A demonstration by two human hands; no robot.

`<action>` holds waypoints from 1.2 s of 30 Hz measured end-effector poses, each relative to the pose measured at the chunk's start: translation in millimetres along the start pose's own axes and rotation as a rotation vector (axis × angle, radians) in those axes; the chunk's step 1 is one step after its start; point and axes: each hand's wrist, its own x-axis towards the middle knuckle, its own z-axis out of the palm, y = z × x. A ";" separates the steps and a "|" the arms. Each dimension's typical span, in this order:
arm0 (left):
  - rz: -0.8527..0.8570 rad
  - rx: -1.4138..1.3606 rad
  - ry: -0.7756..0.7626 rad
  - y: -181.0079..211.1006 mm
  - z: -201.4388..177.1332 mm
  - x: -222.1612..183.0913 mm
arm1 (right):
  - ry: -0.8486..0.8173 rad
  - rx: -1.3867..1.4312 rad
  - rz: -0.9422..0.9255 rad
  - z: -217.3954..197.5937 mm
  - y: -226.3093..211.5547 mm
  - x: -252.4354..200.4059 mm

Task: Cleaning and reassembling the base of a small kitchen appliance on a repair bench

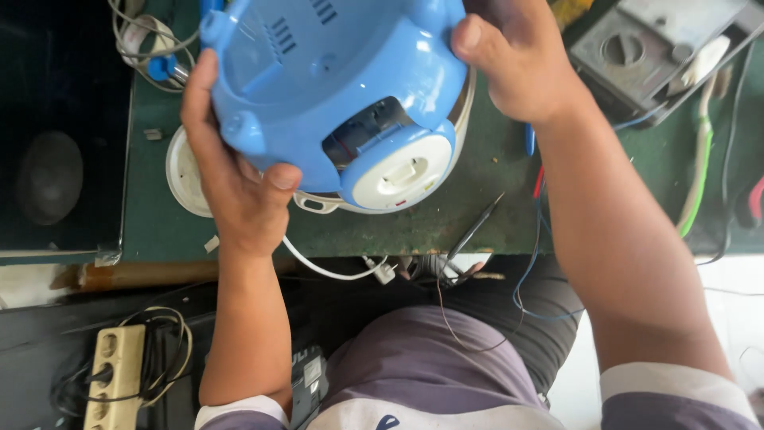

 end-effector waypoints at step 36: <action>0.047 0.416 0.170 7.8 25.7 5.8 | -0.050 -0.019 0.213 -16.5 -38.7 2.6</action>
